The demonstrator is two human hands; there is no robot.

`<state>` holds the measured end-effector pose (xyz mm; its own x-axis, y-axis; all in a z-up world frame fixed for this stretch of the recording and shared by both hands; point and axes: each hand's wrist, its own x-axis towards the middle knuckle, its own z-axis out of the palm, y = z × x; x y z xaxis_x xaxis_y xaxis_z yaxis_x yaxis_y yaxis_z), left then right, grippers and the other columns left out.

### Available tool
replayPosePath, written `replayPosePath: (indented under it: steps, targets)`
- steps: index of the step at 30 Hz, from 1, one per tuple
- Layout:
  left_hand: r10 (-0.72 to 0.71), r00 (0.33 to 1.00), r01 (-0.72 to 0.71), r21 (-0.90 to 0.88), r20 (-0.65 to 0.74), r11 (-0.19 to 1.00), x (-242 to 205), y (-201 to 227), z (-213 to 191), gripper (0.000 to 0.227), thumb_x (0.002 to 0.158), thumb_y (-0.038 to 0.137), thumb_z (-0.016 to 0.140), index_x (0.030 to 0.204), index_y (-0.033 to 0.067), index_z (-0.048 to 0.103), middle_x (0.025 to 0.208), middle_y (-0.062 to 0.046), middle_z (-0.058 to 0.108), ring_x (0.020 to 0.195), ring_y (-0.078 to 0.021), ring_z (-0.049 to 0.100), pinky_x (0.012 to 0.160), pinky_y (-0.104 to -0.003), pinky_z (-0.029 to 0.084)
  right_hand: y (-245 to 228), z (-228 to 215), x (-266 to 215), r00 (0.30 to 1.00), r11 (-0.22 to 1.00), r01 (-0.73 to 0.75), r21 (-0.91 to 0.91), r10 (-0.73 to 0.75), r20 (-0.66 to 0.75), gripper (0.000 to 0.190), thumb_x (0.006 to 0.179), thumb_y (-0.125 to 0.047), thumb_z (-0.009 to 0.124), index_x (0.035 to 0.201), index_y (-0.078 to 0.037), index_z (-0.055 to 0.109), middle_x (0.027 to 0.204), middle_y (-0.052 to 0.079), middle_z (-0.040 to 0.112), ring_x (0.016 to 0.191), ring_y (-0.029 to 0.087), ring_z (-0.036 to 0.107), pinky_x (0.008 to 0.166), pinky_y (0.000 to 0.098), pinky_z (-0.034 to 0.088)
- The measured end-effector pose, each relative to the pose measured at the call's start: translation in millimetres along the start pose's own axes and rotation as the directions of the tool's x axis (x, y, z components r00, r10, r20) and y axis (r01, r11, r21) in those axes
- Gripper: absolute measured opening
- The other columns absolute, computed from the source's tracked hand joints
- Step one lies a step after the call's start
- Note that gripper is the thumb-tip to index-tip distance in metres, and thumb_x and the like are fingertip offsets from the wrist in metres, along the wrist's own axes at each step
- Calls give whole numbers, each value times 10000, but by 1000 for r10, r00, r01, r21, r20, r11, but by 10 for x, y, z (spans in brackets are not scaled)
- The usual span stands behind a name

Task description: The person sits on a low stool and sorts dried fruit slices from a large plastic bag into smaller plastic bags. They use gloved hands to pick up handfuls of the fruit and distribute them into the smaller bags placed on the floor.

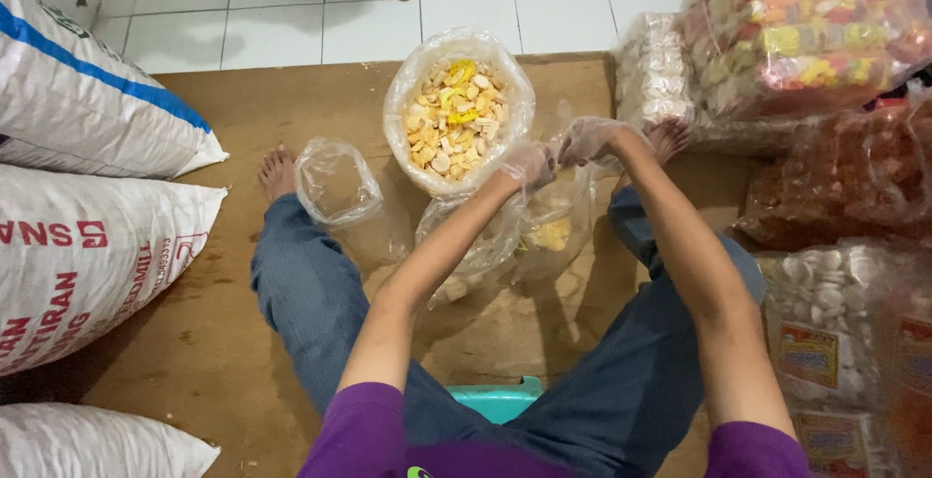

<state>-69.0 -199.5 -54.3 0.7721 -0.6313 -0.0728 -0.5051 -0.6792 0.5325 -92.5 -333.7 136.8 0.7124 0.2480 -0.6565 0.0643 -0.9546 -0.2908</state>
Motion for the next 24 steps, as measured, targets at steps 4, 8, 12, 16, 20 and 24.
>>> replayPosePath:
  steps: [4, 8, 12, 16, 20, 24]
  targets:
    - [-101, 995, 97, 121, 22, 988, -73, -78, -42, 224, 723, 398, 757, 869, 233, 801, 904, -46, 797, 970, -271, 776, 878, -420, 626, 19, -46, 2, 997, 995, -77, -65, 75, -26, 322, 720, -425, 770, 1008, -304, 849, 848, 22, 817, 897, 223, 783, 851, 400, 603]
    - [-120, 992, 123, 110, -38, 986, -355, -93, -673, 242, 756, 464, 690, 857, 281, 813, 906, -30, 801, 951, -265, 776, 849, -397, 630, -62, -75, 133, 990, 998, -12, -59, 4, -139, 364, 759, -411, 735, 1079, -266, 831, 991, 72, 817, 1020, 337, 753, 893, 433, 587]
    - [-175, 982, 184, 138, -74, 973, -612, -308, -1290, 264, 751, 449, 712, 930, 274, 797, 956, -20, 798, 1005, -256, 767, 894, -403, 619, -529, -185, 38, 978, 985, 77, -156, -105, -181, 381, 852, -454, 656, 1093, -210, 822, 1069, 115, 799, 1105, 377, 714, 940, 507, 560]
    - [-264, 944, 301, 190, -198, 934, -709, -806, -1496, 167, 735, 287, 672, 869, 303, 770, 901, 30, 780, 980, -238, 762, 892, -390, 612, -989, -191, 33, 958, 957, 111, -268, -174, -228, 447, 908, -498, 559, 1131, -201, 808, 1114, 138, 780, 1127, 383, 699, 979, 488, 552]
    - [-293, 912, 351, 178, -287, 919, -980, -1121, -1438, 163, 766, 238, 605, 831, 288, 747, 826, 30, 765, 907, -214, 771, 821, -363, 627, -1249, -72, 387, 951, 978, 131, -164, -170, -257, 409, 917, -476, 596, 1173, -218, 783, 1162, 89, 770, 1173, 351, 680, 986, 455, 554]
    - [-142, 907, 299, 367, -397, 881, -855, -1654, -970, 163, 825, 223, 560, 891, 192, 706, 830, -66, 740, 834, -261, 773, 751, -422, 631, -1399, 180, 631, 955, 956, 111, -271, -178, -238, 412, 925, -427, 554, 1124, -165, 801, 1103, 131, 784, 1113, 366, 712, 977, 462, 566]
